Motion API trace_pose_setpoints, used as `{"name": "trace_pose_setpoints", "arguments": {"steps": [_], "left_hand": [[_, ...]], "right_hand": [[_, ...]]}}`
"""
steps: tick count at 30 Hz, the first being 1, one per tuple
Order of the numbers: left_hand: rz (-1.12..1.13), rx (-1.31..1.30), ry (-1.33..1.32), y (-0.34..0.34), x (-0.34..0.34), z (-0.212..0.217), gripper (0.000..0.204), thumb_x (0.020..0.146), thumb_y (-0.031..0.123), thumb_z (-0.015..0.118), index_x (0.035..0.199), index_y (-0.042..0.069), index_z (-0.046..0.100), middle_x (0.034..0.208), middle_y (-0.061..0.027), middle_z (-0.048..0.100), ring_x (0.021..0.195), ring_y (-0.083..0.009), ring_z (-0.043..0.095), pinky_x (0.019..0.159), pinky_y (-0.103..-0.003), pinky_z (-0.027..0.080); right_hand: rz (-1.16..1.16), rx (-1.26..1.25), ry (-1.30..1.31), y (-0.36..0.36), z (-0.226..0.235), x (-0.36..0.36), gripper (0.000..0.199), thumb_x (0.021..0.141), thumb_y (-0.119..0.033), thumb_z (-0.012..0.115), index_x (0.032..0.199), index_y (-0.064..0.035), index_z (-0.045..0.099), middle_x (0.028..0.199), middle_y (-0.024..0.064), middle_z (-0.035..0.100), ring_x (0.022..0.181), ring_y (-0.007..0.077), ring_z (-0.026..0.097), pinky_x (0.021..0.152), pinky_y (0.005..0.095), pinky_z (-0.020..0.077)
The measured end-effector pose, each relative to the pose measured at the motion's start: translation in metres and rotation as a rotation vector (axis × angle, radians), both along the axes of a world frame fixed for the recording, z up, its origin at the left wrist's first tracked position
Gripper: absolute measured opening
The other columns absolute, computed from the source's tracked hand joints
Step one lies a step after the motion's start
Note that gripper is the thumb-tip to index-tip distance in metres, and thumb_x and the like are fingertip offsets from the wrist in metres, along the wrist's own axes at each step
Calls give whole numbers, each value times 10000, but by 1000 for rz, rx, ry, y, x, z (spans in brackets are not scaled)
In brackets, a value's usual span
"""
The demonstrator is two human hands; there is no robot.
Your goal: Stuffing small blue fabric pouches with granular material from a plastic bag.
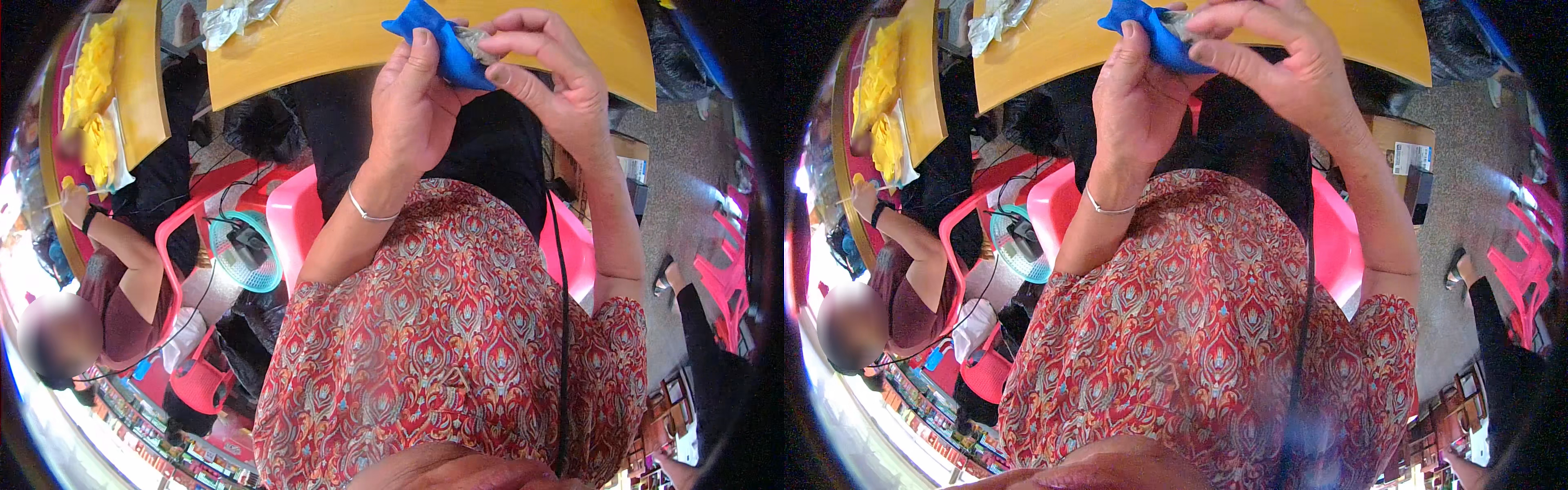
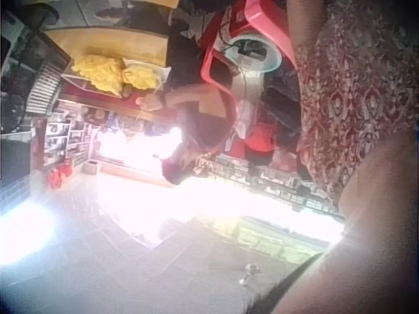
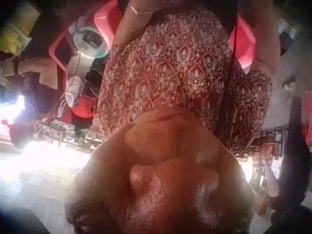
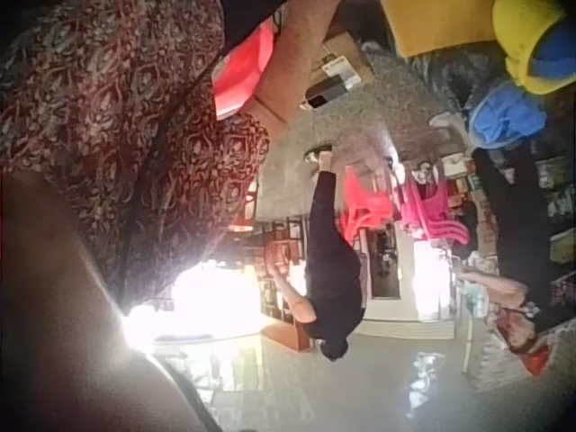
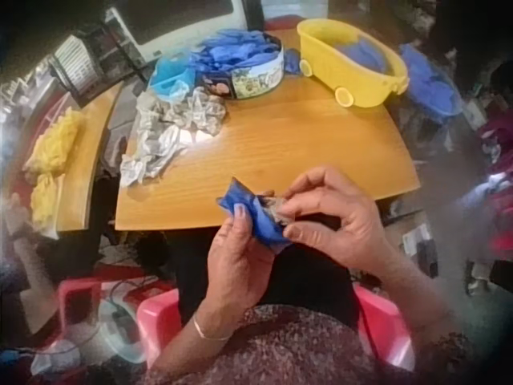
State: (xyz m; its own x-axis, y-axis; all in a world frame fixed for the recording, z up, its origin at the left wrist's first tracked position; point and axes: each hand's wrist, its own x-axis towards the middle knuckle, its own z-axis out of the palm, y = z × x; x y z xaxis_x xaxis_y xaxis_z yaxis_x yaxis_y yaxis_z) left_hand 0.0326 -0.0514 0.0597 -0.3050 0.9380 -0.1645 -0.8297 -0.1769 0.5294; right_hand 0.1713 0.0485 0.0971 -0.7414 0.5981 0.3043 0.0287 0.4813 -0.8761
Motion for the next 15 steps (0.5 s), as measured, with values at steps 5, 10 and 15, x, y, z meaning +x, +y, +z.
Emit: {"name": "trace_pose_setpoints", "arguments": {"steps": [5, 10, 15], "left_hand": [[-54, 22, -28, -5, 1, 9, 396, 1003, 327, 464, 1240, 10, 461, 1128, -117, 602, 1006, -220, 627, 871, -391, 541], [-107, 18, 21, -16, 13, 5, 340, 959, 182, 574, 1238, 11, 485, 1099, -73, 603, 950, -165, 620, 866, -334, 523], [-32, -10, 126, -12, -1, 3, 345, 906, 127, 649, 1206, 16, 519, 1087, -70, 615, 962, -158, 622, 855, -321, 526]], "right_hand": [[71, 252, -157, -8, 3, -2, 323, 836, -249, 714, 1099, -63, 681, 1280, 96, 512, 1162, 227, 519, 953, 342, 417], [91, 177, -112, -7, 3, -3, 321, 863, -235, 690, 1119, -42, 673, 1331, 105, 495, 1217, 224, 484, 984, 362, 399], [90, -62, 61, -4, -13, -5, 227, 895, -92, 640, 1106, -11, 666, 1219, 126, 568, 1126, 217, 551, 959, 305, 421]]}}
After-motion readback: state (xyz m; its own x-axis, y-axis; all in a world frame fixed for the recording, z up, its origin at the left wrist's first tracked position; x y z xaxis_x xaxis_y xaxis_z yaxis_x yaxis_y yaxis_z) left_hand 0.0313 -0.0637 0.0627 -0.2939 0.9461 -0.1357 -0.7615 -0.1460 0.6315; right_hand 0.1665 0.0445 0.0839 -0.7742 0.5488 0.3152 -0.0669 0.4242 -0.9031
